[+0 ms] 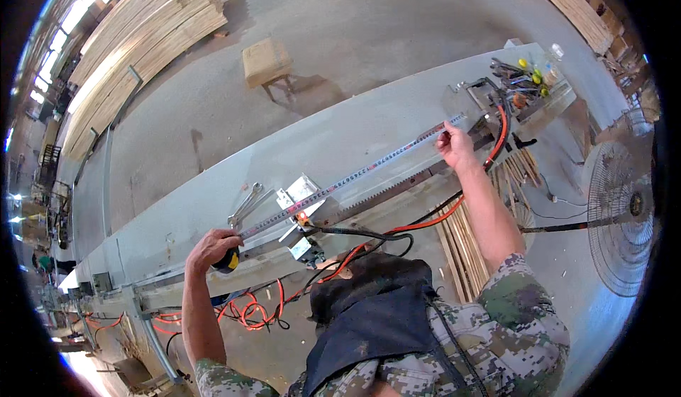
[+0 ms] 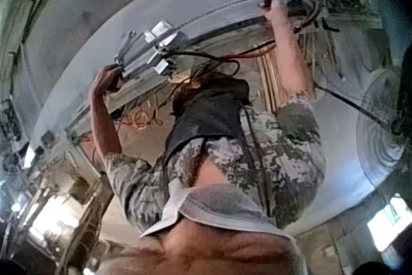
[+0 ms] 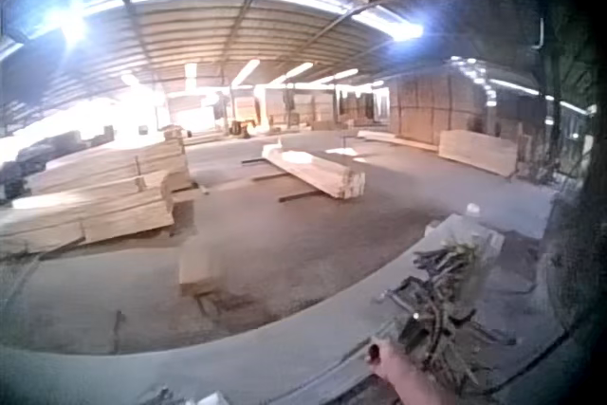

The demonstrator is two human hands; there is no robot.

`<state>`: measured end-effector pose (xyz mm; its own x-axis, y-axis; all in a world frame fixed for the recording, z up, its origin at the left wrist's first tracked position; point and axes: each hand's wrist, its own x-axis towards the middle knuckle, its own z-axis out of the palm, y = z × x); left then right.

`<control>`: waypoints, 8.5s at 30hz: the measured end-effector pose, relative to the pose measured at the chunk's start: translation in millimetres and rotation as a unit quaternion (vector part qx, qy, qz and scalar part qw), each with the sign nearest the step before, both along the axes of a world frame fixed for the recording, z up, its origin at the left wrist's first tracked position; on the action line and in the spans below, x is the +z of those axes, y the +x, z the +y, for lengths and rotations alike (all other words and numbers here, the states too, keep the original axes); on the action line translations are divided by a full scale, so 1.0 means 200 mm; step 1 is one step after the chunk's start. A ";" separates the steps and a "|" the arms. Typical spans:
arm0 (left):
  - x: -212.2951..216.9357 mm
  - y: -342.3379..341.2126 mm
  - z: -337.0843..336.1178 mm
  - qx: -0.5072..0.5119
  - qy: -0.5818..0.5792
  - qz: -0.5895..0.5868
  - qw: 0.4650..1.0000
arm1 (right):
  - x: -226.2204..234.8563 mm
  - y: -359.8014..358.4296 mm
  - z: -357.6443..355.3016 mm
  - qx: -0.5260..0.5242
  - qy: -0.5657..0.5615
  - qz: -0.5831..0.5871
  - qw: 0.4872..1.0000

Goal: The person uses a tape measure to check dimensions on a long metal track, then uses a wrench to tighten bolts on a fixture attached to the track. They continue to adjust the fixture and tighten screws using a screwdriver.

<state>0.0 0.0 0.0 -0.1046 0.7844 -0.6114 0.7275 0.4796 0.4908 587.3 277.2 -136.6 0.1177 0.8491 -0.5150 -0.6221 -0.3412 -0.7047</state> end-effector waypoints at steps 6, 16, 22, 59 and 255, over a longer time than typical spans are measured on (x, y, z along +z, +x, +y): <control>-0.13 -0.06 0.04 -0.041 0.041 -0.019 0.998 | 0.13 -0.08 -0.05 0.036 -0.019 -0.016 0.999; -0.18 -0.10 0.22 -0.107 0.038 -0.030 0.993 | 0.47 -0.44 -0.84 0.236 0.042 0.014 0.971; -0.33 -0.25 0.32 -0.401 0.227 -0.026 0.887 | 0.39 -0.83 -1.30 0.255 -0.014 -0.005 0.967; -0.30 -0.21 0.44 -0.143 0.055 -0.156 0.976 | 0.08 -1.93 -1.60 0.135 0.126 -0.684 0.706; -0.44 -1.12 0.11 0.186 0.192 -0.459 0.847 | 0.05 -2.11 -1.68 0.117 0.055 -0.697 0.706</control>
<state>-224.7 22.5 -87.7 -0.0078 0.9612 -0.2759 -0.2117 0.2681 0.9398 165.3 -59.4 -126.5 0.2944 0.9551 0.0333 0.7649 -0.2146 -0.6073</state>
